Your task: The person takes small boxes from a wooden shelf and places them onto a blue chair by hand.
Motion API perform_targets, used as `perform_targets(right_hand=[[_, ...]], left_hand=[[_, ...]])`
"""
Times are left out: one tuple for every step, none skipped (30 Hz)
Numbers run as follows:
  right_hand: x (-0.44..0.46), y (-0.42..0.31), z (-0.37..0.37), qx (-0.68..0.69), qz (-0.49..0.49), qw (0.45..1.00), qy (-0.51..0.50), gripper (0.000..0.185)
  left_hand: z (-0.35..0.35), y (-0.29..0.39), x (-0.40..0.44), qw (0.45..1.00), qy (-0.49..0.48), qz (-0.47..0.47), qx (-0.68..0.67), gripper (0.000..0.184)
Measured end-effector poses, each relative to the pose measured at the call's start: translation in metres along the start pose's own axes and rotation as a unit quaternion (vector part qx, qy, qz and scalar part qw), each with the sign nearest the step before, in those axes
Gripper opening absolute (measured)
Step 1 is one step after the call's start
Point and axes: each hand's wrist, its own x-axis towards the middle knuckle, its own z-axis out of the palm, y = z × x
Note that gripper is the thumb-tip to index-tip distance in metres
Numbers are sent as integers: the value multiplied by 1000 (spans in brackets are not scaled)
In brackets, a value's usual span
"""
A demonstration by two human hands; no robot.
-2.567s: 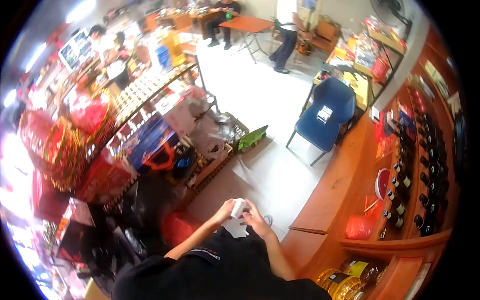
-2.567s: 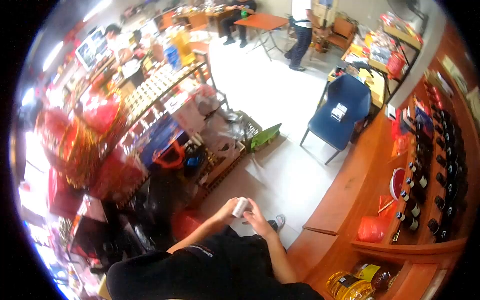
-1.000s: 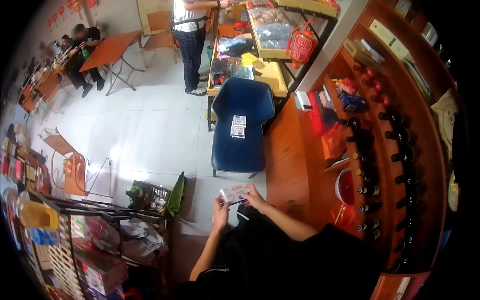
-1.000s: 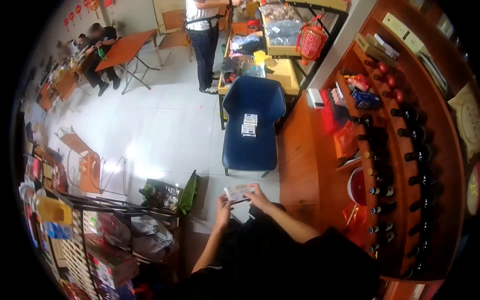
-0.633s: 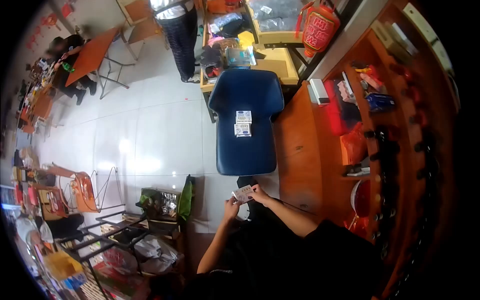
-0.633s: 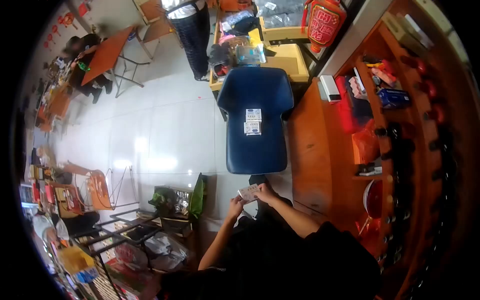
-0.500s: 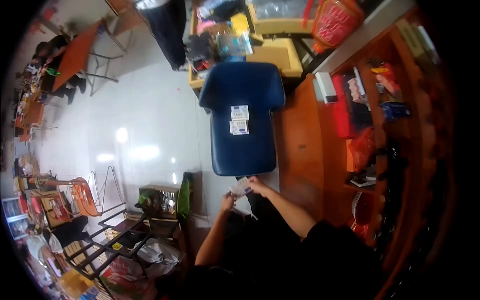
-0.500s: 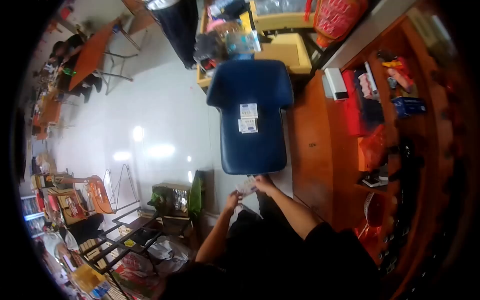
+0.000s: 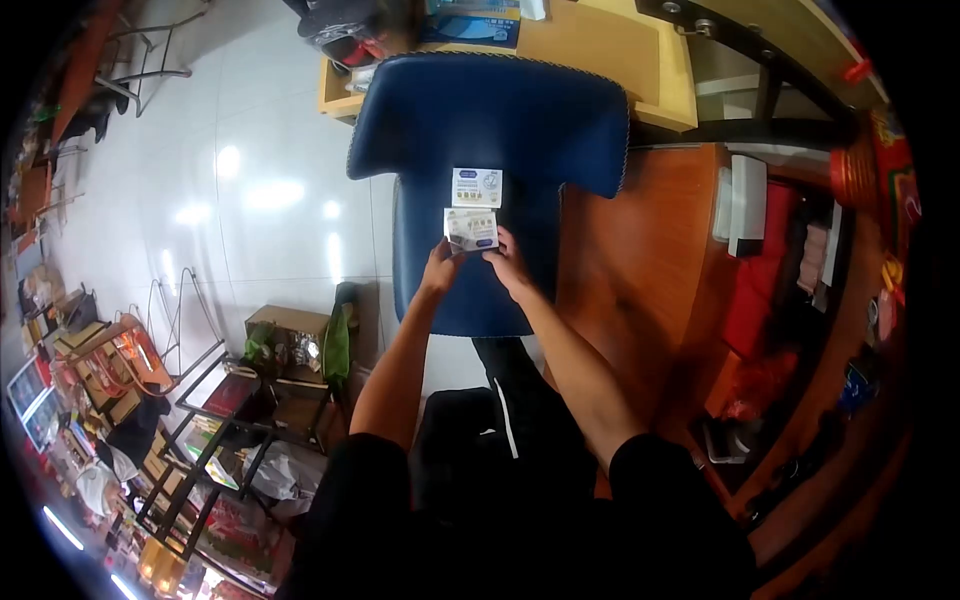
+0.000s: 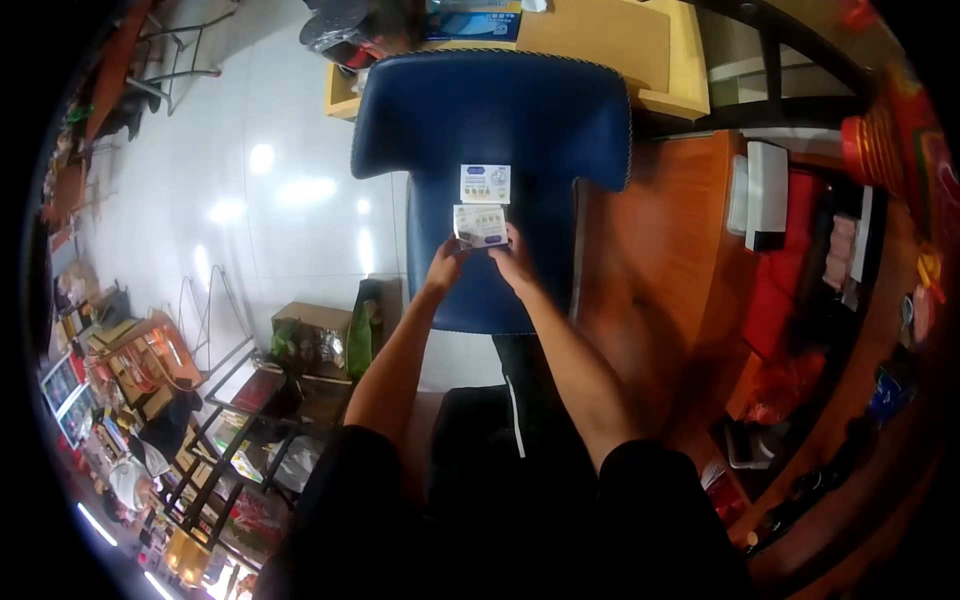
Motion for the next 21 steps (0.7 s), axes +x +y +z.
perform_targets(right_hand=[[-5, -1, -1, -19, 8, 1000, 23, 64], [-9, -4, -3, -40, 13, 998, 47, 65], [-17, -8, -10, -39, 48, 998, 10, 68], [-25, -6, -15, -41, 45, 998, 8, 68], [-33, -4, -19, -34, 92, 995, -5, 67], [-40, -2, -20, -27, 140, 990, -18, 67], [-42, -2, -18, -30, 135, 990, -25, 67], [-46, -2, -15, 81, 214, 973, -33, 63], [-45, -2, -10, 190, 291, 937, -41, 61], [-38, 0, -3, 187, 289, 938, -50, 61], [-29, 2, 4, 269, 307, 911, -54, 56], [-20, 4, 13, 350, 325, 877, -58, 52], [-12, 2, 21, 372, 305, 874, -67, 47], [-2, -6, 29, 372, 293, 878, -69, 42], [6, -15, 32, 379, 274, 879, -93, 42], [4, -22, 32, 385, 257, 879, -114, 42], [-7, -41, 31, 367, 245, 889, -119, 41], [-18, -49, 27, 333, 240, 900, -144, 39], [-25, -51, 20, 285, 254, 909, -169, 39], [-34, -55, 12, 234, 266, 915, -192, 38], [-43, -51, 5, 207, 270, 922, -184, 39]], left_hand=[[1, -16, 4, 1000, 0, -5, 1, 49], [2, -29, 8, 995, 72, 32, 62, 48], [1, -37, 12, 980, 145, 69, 121, 47], [-6, -31, 6, 979, 148, 71, 119, 47], [-17, -28, -5, 995, 79, -40, 33, 45], [-26, -28, -21, 987, 9, -151, -54, 44], [-29, -31, -36, 986, 17, -146, -75, 41], [-34, -38, -56, 985, 26, -143, -95, 39], [-40, -66, -67, 988, 29, -132, -76, 37], [-45, -93, -78, 991, 33, -121, -56, 35], [-51, -89, -102, 985, 28, -163, -41, 35], [-57, -84, -127, 978, 24, -205, -26, 36], [-62, -99, -148, 975, 34, -216, -41, 34], [-69, -116, -171, 971, 45, -227, -54, 33], [-77, -127, -191, 966, 58, -243, -73, 33], [-81, -138, -217, 958, 70, -262, -95, 33], [-84, -154, -244, 950, 86, -273, -129, 33], [-89, -164, -262, 942, 100, -277, -162, 33], [-92, -159, -282, 934, 108, -308, -144, 32], [-94, -154, -301, 925, 115, -339, -128, 31], [-95, -158, -316, 927, 118, -331, -133, 31]])
